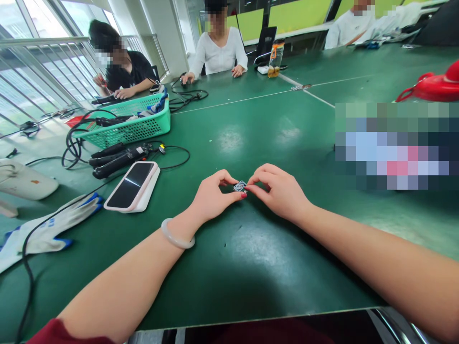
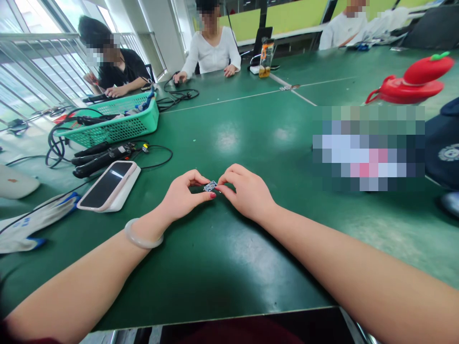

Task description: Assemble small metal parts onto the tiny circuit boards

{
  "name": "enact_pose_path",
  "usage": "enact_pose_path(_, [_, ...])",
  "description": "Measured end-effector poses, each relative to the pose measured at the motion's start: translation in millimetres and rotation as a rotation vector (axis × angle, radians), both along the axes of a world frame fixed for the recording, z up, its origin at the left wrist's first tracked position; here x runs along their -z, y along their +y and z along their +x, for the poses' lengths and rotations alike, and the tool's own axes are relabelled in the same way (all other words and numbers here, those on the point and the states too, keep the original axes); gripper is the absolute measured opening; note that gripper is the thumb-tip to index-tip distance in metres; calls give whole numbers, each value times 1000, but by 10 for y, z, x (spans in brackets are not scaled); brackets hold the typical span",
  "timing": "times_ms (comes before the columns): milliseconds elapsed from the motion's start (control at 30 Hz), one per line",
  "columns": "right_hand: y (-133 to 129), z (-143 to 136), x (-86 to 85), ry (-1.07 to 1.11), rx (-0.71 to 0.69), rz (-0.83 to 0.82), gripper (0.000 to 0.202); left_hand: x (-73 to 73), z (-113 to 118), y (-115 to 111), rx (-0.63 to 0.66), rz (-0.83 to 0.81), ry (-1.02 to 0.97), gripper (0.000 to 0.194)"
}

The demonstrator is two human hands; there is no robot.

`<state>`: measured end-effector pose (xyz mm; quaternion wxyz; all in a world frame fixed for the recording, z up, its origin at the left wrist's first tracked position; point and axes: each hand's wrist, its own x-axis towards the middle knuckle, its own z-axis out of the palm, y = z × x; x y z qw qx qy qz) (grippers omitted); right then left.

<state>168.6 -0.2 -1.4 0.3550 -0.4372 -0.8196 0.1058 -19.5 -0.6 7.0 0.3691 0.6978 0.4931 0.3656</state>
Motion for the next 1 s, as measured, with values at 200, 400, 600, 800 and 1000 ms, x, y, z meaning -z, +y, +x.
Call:
enact_pose_path(200, [-59,3,-49,26,-9,151,21,-44,12,6,83,-296,-366,35])
enact_pose_path(400, [27,22,12,-96,-17,9,18,-27,5,30,-16,-250,-373,36])
enact_pose_path(600, [117,3,110,-274,-25,-137,13,25,8,52,-18,-229,-324,35])
enact_pose_path(800, [87,-6,73,-292,-29,-152,15,34,2,52,-6,-211,-298,33])
enact_pose_path(1000, [113,-22,80,-209,3,-235,14,38,1,44,55,-252,-215,31])
